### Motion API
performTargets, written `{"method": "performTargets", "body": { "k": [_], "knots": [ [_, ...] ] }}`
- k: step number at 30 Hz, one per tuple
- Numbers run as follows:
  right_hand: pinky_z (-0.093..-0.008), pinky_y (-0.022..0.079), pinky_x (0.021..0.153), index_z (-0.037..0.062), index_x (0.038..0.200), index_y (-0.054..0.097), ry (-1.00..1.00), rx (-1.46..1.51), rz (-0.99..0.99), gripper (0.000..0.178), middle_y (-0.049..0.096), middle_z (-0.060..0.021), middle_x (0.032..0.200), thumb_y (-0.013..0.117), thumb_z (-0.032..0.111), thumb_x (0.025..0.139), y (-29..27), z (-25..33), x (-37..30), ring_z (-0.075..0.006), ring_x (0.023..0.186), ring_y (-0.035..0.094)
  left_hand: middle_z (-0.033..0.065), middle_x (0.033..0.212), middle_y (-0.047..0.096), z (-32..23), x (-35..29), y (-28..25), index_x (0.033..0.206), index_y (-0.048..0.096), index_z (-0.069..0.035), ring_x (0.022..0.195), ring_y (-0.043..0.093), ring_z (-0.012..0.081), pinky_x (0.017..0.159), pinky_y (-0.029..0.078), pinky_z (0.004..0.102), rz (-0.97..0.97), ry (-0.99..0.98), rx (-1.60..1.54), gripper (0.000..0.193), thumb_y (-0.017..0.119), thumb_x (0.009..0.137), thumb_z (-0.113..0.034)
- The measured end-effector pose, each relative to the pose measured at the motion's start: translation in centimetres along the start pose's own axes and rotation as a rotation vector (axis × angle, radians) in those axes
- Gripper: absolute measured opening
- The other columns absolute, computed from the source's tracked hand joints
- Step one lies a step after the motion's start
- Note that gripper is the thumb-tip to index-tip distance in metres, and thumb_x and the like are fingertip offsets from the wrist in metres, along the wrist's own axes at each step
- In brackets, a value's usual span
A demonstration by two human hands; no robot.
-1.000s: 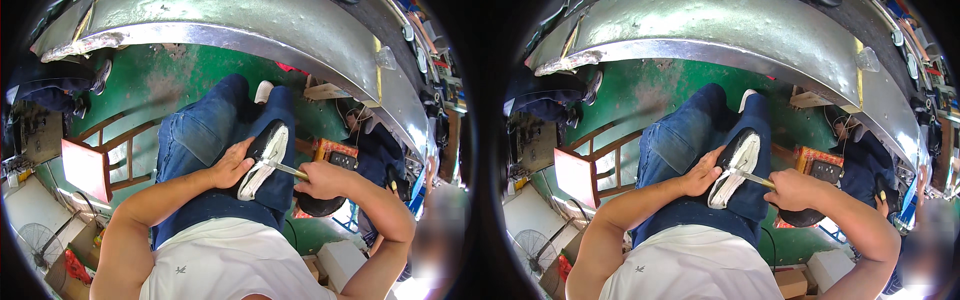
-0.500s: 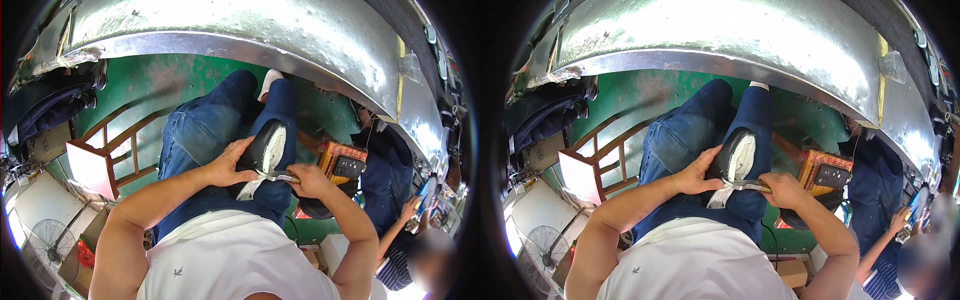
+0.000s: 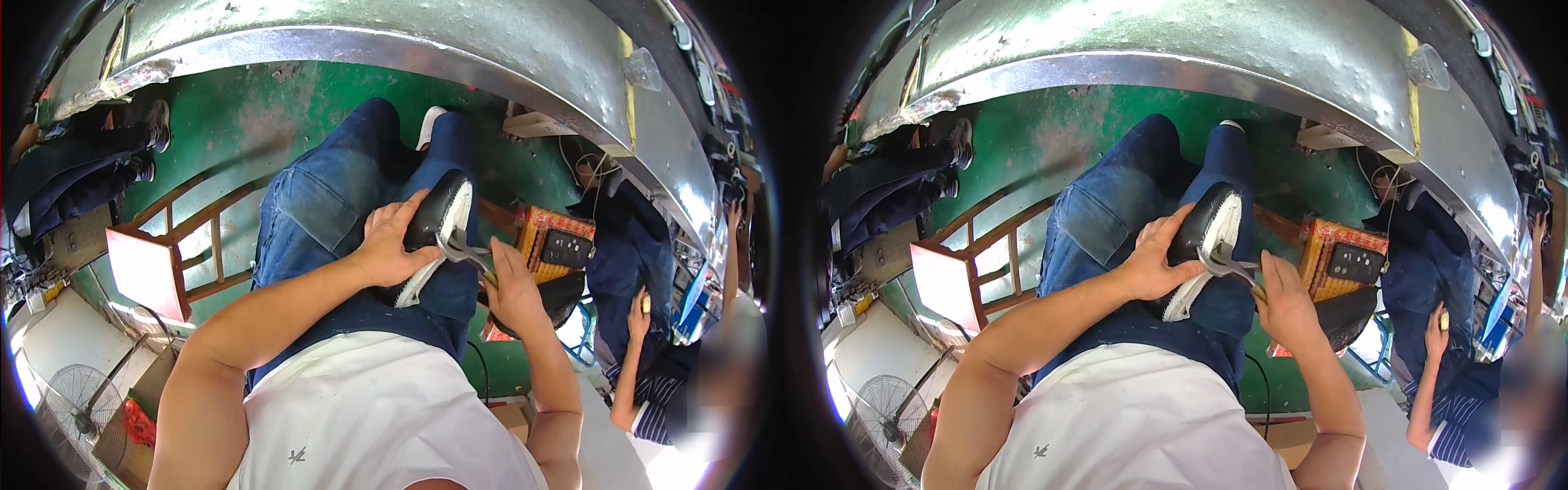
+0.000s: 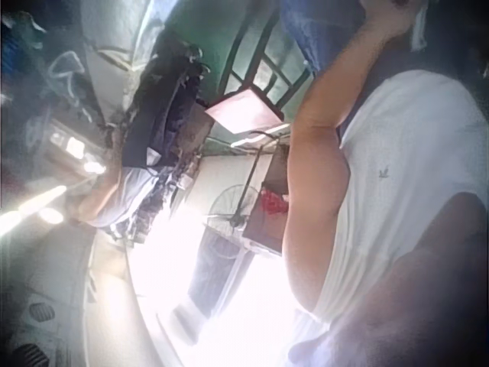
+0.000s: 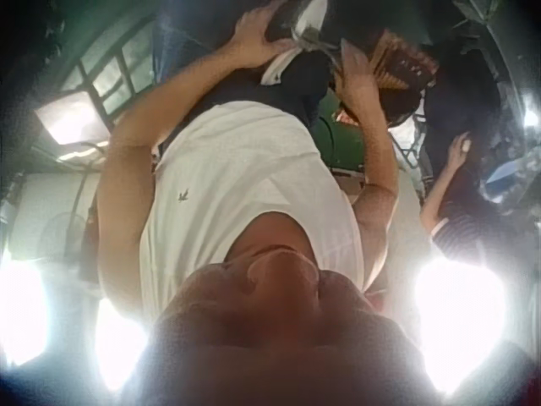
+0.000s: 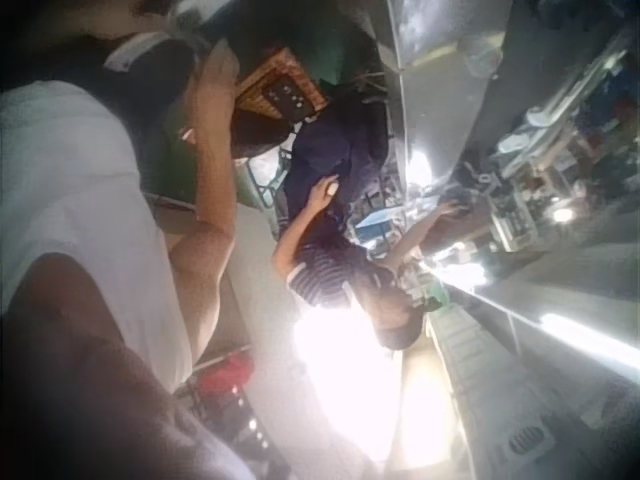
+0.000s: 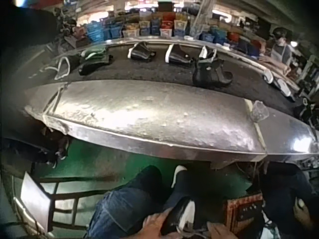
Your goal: Pull and hammer shoe uppers onto lasts using pincers and a hammer on a conveyor assembly line.
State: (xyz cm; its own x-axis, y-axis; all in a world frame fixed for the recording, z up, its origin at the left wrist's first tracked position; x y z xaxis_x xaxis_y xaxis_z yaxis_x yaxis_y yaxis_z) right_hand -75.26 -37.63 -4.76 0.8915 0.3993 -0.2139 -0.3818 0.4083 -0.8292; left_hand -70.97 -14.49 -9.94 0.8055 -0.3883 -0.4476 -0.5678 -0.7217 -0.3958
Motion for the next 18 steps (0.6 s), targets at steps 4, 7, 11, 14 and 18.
{"method": "performTargets", "body": {
  "k": [4, 7, 11, 14, 18],
  "knots": [
    [-0.0434, 0.053, 0.087, -0.0041, 0.126, 0.057, 0.209, 0.327, 0.244, 0.037, 0.066, -0.0228, 0.105, 0.065, 0.015, 0.096, 0.3, 0.6, 1.0, -0.0352, 0.096, 0.067, 0.0216, 0.142, 0.047, 0.8, -0.9, 1.1, 0.163, 0.021, -0.015, 0.137, 0.039, 0.0398, 0.118, 0.024, 0.0499, -0.104, -0.038, -0.011, 0.096, 0.076, 0.086, -0.032],
    [-0.0372, 0.053, 0.075, -0.0028, 0.112, 0.062, 0.510, 0.700, 0.321, 0.025, 0.069, -0.0144, 0.089, 0.064, 0.017, 0.098, 3.8, 1.0, 0.7, -0.0249, 0.080, 0.069, 0.0218, 0.145, 0.045, 1.2, -1.4, 1.5, 0.164, 0.019, -0.015, 0.136, 0.041, 0.0409, 0.118, 0.026, 0.0487, -0.198, -0.002, 0.027, 0.091, 0.072, 0.090, -0.027],
    [-0.0305, 0.051, 0.063, -0.0016, 0.107, 0.063, 0.417, 0.879, 0.066, 0.026, 0.067, -0.0057, 0.083, 0.060, 0.024, 0.102, 8.0, 1.4, 0.4, -0.0140, 0.072, 0.064, 0.0256, 0.149, 0.040, 1.0, -1.4, 1.0, 0.162, 0.024, -0.021, 0.133, 0.045, 0.0460, 0.113, 0.036, 0.0519, -0.281, 0.205, 0.083, 0.077, 0.061, 0.096, -0.024],
    [-0.0251, 0.045, 0.052, -0.0002, 0.110, 0.062, 0.646, 1.297, 0.232, 0.027, 0.066, -0.0050, 0.086, 0.062, 0.025, 0.101, 8.8, 0.6, -0.3, -0.0140, 0.070, 0.062, 0.0310, 0.153, 0.034, -0.1, -1.9, 0.5, 0.160, 0.028, -0.030, 0.127, 0.051, 0.0504, 0.108, 0.045, 0.0524, -0.242, 0.255, 0.229, 0.067, 0.054, 0.099, -0.020],
    [-0.0205, 0.040, 0.045, -0.0011, 0.115, 0.060, 0.647, 1.778, 0.524, 0.033, 0.064, -0.0061, 0.088, 0.064, 0.028, 0.101, 9.3, -2.1, -2.1, -0.0114, 0.071, 0.061, 0.0347, 0.152, 0.034, -0.4, -1.6, 0.4, 0.159, 0.031, -0.033, 0.124, 0.054, 0.0518, 0.105, 0.048, 0.0509, -0.094, 0.175, 0.256, 0.059, 0.049, 0.102, -0.025]
  ]
}}
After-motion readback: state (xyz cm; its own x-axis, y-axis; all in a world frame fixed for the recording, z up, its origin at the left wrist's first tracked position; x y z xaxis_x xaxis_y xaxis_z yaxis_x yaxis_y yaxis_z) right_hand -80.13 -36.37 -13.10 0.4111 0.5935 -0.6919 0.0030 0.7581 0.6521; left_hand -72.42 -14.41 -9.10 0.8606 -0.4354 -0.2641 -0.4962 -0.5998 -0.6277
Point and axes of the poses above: each hand's wrist, its own x-axis towards the middle knuckle, its own y-axis out of the palm, z = x × y, the point moved 5 cm from there along x, towards the middle knuckle
